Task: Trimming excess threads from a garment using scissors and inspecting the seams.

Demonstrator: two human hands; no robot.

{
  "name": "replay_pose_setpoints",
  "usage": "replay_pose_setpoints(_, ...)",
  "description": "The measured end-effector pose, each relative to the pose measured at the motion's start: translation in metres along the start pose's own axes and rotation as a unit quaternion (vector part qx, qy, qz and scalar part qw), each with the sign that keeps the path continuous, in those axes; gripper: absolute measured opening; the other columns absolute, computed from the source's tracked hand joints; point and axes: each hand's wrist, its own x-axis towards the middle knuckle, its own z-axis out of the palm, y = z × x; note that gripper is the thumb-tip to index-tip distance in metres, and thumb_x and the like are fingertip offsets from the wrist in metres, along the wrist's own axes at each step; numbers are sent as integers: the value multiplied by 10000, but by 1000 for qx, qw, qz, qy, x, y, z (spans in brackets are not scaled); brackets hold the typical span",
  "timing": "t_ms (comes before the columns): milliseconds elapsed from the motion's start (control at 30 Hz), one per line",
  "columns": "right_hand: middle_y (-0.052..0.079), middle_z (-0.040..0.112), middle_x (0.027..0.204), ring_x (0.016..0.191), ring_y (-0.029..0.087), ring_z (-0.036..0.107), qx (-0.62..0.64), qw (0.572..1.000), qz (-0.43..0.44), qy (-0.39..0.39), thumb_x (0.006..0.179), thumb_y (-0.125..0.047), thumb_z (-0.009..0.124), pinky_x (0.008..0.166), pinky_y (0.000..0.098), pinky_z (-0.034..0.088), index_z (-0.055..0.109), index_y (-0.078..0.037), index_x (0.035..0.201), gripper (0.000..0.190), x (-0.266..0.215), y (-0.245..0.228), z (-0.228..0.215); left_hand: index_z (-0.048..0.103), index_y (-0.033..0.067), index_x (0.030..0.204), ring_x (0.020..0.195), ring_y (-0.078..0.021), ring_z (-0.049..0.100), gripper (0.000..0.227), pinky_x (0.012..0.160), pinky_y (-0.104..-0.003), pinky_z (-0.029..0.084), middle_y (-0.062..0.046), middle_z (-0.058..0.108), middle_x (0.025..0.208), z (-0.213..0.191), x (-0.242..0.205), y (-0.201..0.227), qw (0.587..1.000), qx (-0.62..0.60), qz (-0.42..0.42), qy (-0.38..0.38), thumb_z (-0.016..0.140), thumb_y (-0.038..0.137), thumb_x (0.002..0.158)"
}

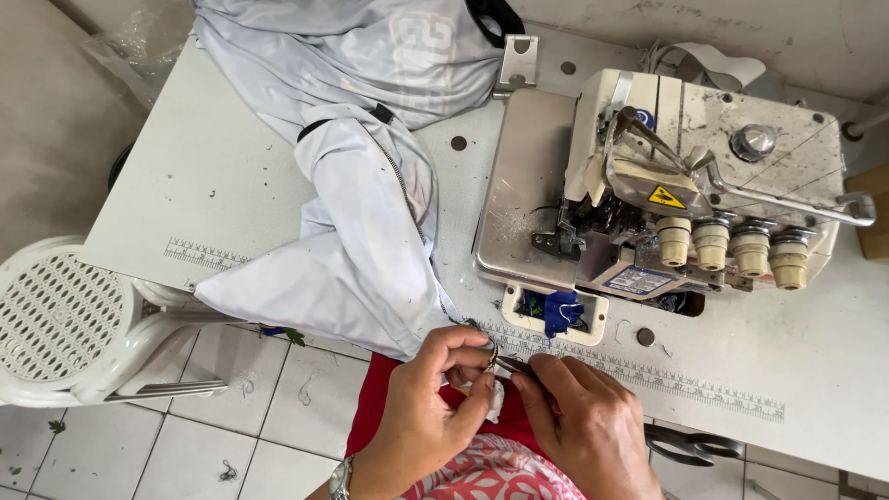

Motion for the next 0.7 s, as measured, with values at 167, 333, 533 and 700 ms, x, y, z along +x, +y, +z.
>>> replay_pose_setpoints(167,-8,709,766,612,195,677,32,999,-14,10,948,-300,675,536,356,535,664,-140,992,166,2,3,1,552,84,1237,679,-123,653,384,674,-259,591,-54,757,883,4,1,2,1000,11,11,-10,694,39,883)
replay_pose_setpoints(333,24,707,680,490,126,613,198,976,72,-44,930,-268,679,472,297,484,680,-129,1015,163,0,6,5,515,101,1300,678,-126,651,464,690,-267,578,-36,754,834,9,-2,3,1000,-17,-9,-12,709,72,880)
replay_pose_setpoints(533,48,615,637,508,119,557,488,861,114,-89,965,-186,632,439,267,458,692,15,1025,219,-10,26,3,502,33,1266,732,-175,731,465,690,-285,660,-83,736,830,13,-6,-19,999,-30,21,0,707,-51,856)
replay_pose_setpoints(700,35,731,667,412,96,640,360,928,87,-50,952,-243,632,343,236,516,664,-48,994,203,-12,31,-4,557,72,1276,725,-133,677,484,711,-266,584,-59,760,823,6,-5,-20,989,-100,-109,-2,737,-25,837)
